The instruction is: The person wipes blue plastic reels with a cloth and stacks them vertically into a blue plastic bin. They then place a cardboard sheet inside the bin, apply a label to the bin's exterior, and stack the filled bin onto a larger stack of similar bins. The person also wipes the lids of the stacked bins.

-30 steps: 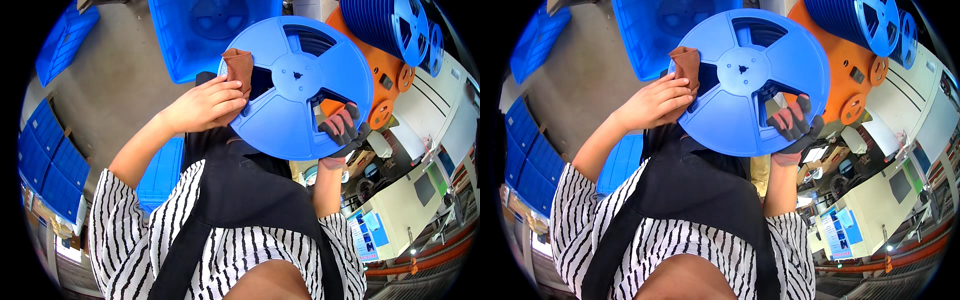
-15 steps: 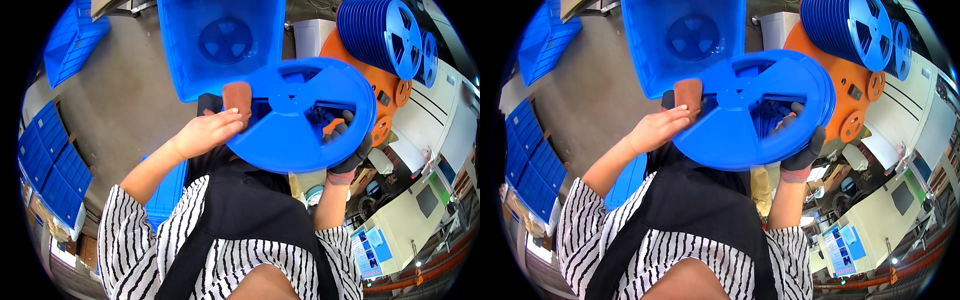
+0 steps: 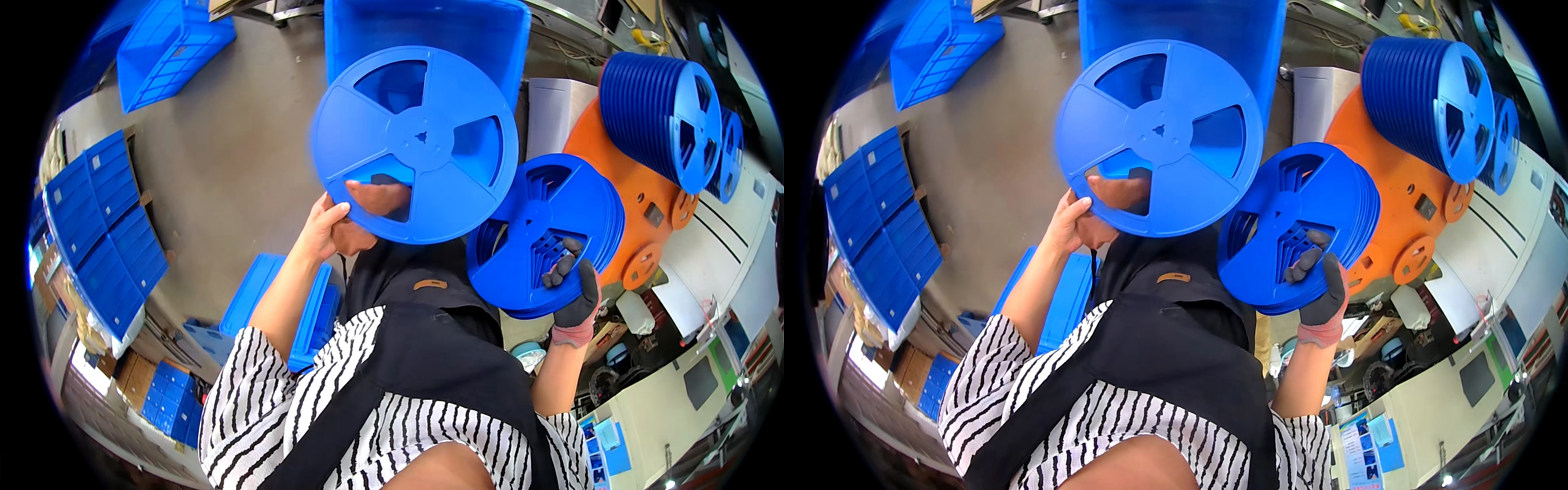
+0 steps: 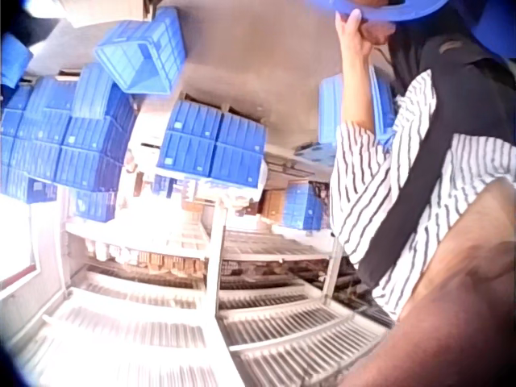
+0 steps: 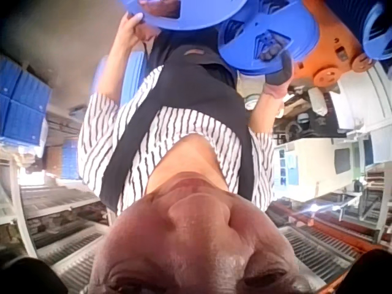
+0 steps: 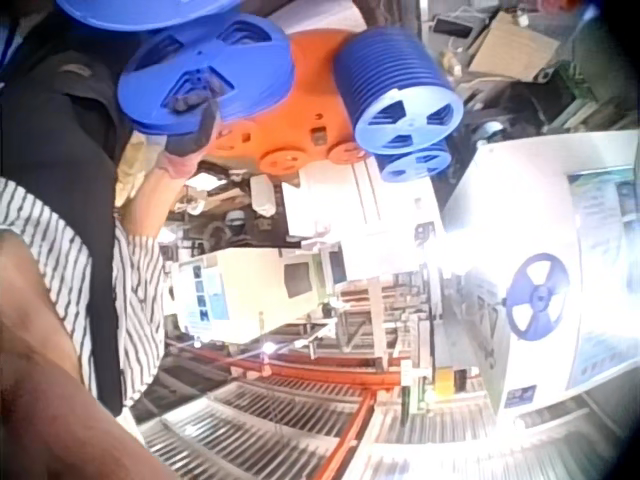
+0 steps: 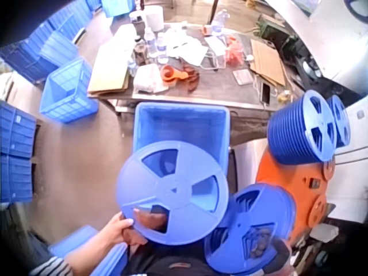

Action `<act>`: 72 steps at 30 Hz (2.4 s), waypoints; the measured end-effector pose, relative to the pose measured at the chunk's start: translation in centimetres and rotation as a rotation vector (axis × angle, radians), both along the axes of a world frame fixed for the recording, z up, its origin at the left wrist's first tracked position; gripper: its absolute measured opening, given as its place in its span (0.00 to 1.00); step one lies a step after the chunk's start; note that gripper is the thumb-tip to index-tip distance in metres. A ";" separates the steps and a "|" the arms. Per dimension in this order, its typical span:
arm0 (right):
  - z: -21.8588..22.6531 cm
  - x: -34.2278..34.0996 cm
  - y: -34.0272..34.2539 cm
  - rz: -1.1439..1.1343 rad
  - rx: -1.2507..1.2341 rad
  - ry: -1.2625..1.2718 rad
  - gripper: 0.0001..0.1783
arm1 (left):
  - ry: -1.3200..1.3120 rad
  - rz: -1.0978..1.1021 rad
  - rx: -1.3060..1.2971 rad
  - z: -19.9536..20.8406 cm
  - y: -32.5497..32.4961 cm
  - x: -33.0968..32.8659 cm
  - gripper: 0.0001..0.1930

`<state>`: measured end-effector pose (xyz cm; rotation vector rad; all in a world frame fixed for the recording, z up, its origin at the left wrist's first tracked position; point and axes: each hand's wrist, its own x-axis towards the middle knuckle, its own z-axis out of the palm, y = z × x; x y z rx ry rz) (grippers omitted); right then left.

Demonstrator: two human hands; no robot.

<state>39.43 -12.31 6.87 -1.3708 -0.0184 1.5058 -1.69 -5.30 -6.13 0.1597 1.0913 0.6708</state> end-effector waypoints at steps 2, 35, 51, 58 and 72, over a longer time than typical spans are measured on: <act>-0.5 -0.7 0.4 -0.032 -0.025 0.027 0.26 | 0.008 0.019 0.016 0.0 0.9 0.3 0.24; -1.3 1.6 -3.8 -0.402 0.489 0.612 0.29 | 0.323 -1.067 1.505 5.9 4.4 13.8 0.28; -0.1 1.8 2.2 -0.303 0.246 0.209 0.40 | 0.525 -1.044 1.560 6.5 4.0 11.6 0.24; -1.4 1.5 0.4 -0.093 0.115 0.104 0.33 | -0.032 -0.059 0.095 3.0 1.6 5.8 0.26; -3.2 -0.4 -1.8 -0.224 -0.029 0.102 0.27 | 0.150 0.014 0.084 0.7 3.2 2.1 0.27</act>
